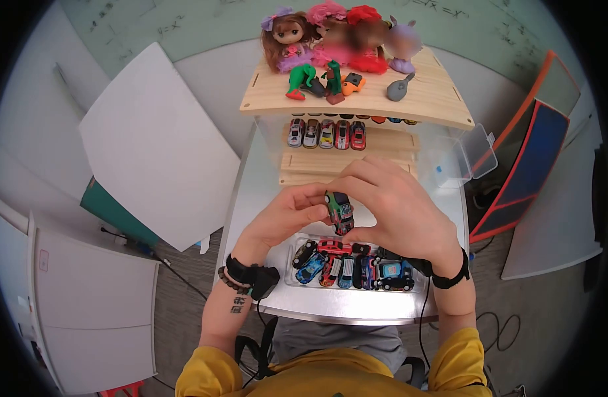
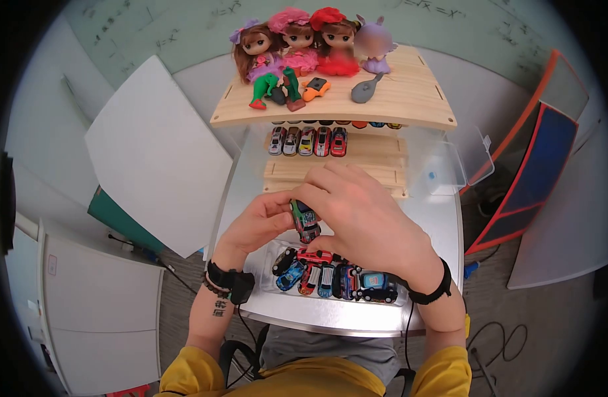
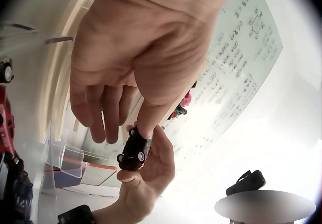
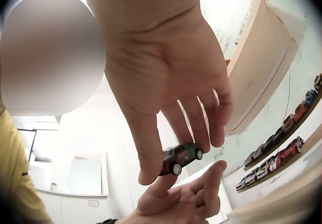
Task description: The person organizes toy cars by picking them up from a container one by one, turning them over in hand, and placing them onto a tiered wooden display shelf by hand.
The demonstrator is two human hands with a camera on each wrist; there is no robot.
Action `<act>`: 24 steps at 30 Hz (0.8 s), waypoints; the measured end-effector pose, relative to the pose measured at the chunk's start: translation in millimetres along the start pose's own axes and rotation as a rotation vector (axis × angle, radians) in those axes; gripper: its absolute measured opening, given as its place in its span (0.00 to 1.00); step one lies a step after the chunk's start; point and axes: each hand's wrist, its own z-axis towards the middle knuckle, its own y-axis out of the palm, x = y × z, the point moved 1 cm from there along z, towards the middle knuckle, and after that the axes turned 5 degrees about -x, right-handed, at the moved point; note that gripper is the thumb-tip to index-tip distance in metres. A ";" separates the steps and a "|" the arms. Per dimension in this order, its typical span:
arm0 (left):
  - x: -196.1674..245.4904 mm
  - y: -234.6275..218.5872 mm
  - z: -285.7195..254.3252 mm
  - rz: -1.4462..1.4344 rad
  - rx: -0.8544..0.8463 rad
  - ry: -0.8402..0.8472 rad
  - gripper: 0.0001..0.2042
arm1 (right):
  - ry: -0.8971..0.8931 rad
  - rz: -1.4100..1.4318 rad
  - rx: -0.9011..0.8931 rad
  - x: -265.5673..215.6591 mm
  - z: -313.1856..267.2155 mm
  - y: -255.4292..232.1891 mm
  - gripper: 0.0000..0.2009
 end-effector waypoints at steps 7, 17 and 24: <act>-4.3 4.0 1.8 -0.051 -0.025 0.031 0.22 | -0.060 0.041 0.032 2.3 1.6 0.5 0.30; -11.1 -5.2 0.1 -0.050 -0.043 -0.008 0.23 | -0.037 0.041 0.030 5.7 2.8 2.9 0.29; -5.9 3.0 2.7 -0.113 -0.034 0.010 0.17 | -0.038 0.039 0.025 4.6 3.8 2.3 0.28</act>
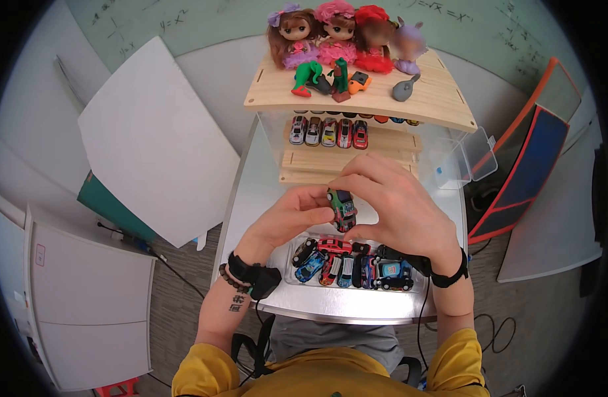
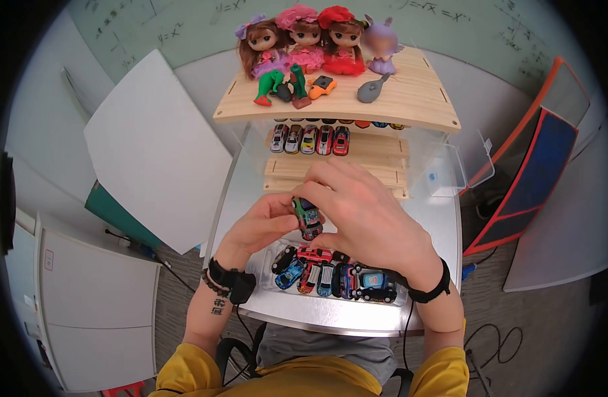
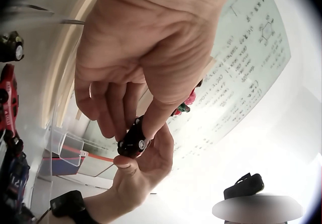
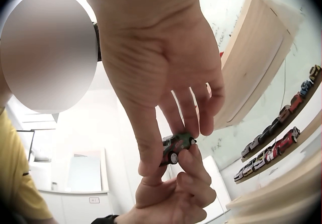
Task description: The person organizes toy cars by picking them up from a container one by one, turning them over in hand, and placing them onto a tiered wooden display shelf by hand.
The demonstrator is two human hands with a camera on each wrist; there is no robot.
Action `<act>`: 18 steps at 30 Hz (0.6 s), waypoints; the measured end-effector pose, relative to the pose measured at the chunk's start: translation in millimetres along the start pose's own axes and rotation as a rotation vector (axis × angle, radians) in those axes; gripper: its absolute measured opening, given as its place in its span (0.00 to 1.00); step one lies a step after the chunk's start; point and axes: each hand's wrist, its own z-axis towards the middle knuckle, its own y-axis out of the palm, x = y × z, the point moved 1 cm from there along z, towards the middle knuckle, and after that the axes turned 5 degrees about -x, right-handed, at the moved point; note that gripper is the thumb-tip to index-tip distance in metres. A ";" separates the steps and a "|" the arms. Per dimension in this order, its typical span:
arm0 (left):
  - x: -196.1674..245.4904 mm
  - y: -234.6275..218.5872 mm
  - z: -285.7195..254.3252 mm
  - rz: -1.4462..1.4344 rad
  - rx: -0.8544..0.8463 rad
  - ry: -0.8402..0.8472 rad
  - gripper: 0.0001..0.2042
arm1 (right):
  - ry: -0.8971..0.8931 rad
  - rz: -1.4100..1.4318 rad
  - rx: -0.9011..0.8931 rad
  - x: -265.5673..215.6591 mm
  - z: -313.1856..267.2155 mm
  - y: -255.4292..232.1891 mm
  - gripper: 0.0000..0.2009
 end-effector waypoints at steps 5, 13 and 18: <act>4.8 11.8 2.8 0.001 0.079 0.013 0.16 | 0.024 0.000 0.001 5.7 -0.7 1.3 0.26; -2.6 6.1 3.8 0.090 0.115 -0.117 0.10 | 0.070 -0.042 -0.033 5.5 -1.4 5.6 0.23; -1.0 11.3 5.3 0.100 0.220 -0.141 0.09 | 0.081 -0.028 -0.044 7.4 -1.7 6.6 0.22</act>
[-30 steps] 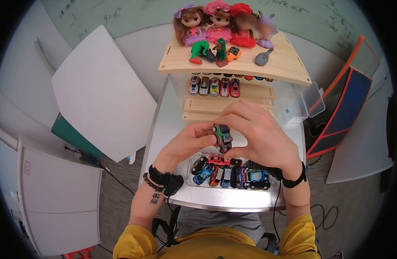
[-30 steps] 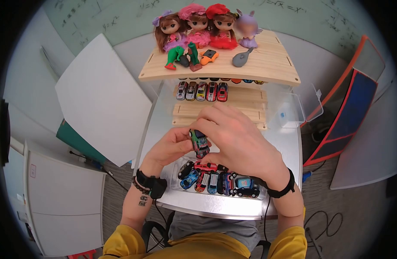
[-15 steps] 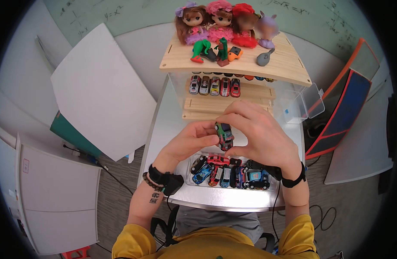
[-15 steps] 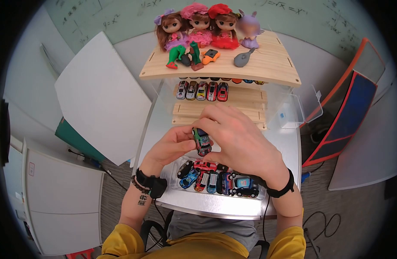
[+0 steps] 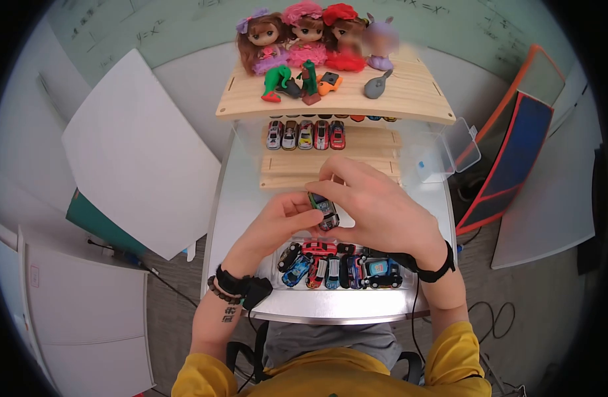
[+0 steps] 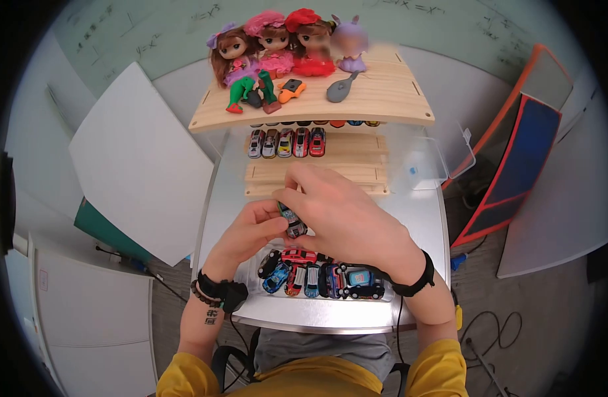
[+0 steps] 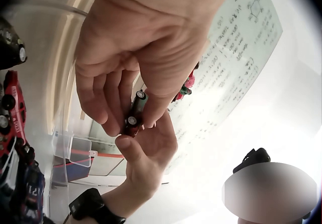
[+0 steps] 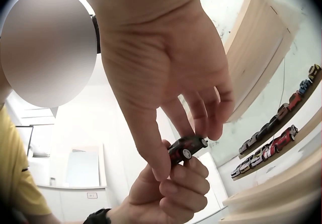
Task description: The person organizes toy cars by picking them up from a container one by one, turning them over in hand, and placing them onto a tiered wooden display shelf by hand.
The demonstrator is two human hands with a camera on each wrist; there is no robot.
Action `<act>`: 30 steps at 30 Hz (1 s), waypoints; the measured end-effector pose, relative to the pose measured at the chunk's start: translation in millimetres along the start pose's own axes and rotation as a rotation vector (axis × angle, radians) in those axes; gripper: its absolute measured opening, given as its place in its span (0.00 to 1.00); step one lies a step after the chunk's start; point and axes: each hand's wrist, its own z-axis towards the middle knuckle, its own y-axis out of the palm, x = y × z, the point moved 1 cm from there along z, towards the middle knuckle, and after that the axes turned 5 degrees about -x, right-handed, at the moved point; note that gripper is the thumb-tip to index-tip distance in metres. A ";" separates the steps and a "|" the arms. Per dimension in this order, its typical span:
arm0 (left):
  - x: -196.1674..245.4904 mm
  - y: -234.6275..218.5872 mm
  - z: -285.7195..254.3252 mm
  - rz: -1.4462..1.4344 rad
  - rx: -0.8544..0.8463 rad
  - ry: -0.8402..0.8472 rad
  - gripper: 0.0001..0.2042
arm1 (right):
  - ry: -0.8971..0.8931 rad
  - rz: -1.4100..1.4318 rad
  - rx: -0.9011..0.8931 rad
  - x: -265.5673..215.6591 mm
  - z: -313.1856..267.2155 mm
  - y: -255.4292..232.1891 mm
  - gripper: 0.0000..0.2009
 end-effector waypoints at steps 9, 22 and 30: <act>1.6 -5.3 -3.0 -0.098 -0.071 0.083 0.10 | 0.004 -0.010 -0.010 5.8 -4.2 -1.5 0.29; 3.8 -2.9 -3.7 -0.072 -0.083 0.098 0.10 | 0.006 -0.038 -0.019 0.5 -2.4 -5.7 0.27; -3.9 -14.5 -2.6 -0.065 -0.133 0.075 0.19 | -0.003 -0.033 -0.006 0.7 -2.2 -4.8 0.27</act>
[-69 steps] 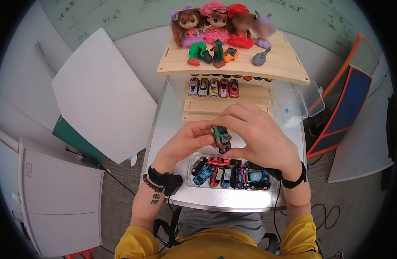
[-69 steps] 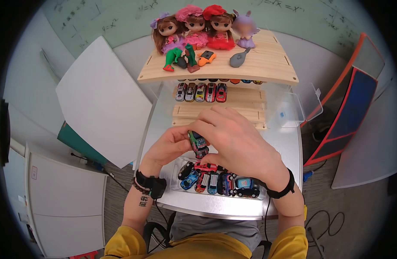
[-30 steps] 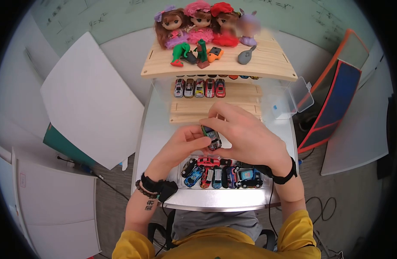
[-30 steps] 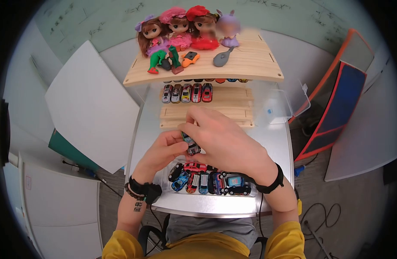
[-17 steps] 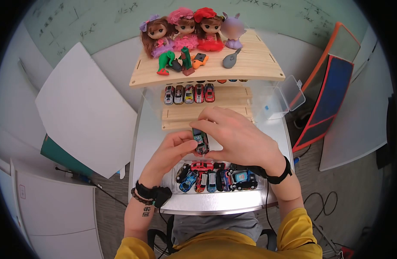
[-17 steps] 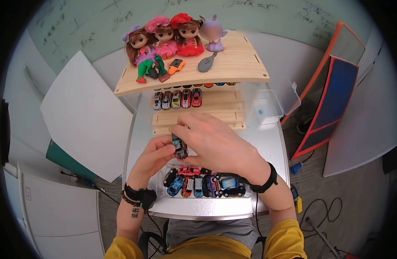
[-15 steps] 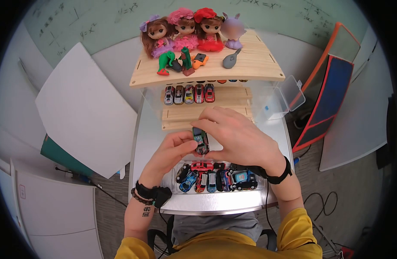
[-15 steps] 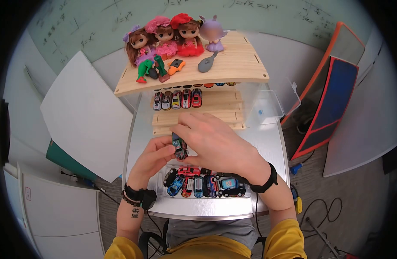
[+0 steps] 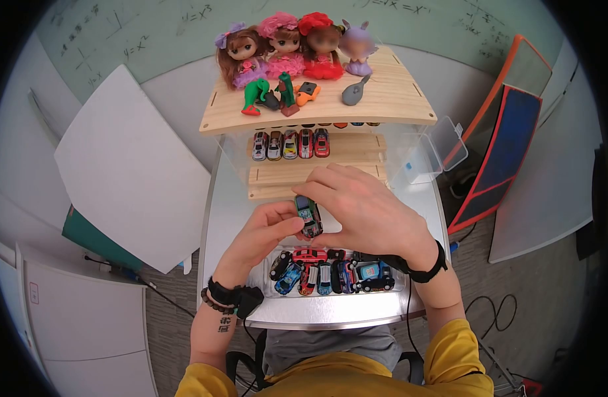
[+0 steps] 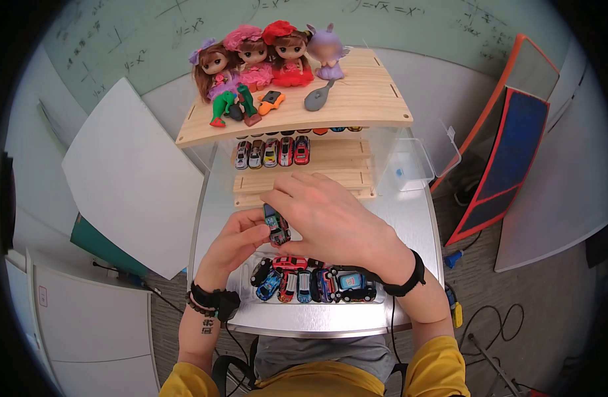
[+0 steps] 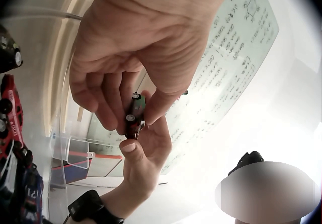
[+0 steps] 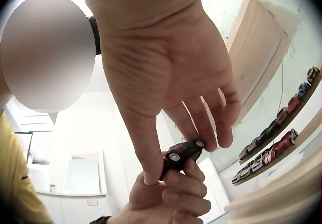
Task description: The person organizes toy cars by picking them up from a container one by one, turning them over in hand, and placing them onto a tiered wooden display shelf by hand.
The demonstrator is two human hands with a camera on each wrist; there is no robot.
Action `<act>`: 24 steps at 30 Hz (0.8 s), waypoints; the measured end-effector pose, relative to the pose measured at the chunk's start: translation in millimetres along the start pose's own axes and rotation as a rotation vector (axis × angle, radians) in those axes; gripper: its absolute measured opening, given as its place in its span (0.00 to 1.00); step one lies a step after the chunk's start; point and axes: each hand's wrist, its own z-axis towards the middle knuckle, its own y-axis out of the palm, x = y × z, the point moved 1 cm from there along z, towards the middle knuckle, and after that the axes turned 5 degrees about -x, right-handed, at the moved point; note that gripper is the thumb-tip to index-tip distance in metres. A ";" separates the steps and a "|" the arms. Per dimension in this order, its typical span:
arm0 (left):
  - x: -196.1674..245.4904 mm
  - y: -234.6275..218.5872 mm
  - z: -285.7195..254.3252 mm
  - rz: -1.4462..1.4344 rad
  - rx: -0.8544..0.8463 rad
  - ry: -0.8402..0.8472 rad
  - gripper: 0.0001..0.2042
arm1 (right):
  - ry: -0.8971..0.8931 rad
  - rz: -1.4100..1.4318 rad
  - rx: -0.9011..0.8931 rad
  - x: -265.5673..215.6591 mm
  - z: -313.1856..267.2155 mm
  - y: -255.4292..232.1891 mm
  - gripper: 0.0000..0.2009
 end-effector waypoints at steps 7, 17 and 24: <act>6.5 12.4 1.9 0.005 0.048 0.026 0.09 | -0.005 -0.005 0.009 0.3 -0.5 -0.5 0.26; 6.7 13.6 2.2 0.005 0.050 0.032 0.12 | 0.006 -0.013 -0.014 0.7 -1.4 0.1 0.24; 8.9 15.7 2.3 0.004 0.044 0.040 0.12 | 0.013 -0.004 -0.027 0.2 -0.9 -0.8 0.24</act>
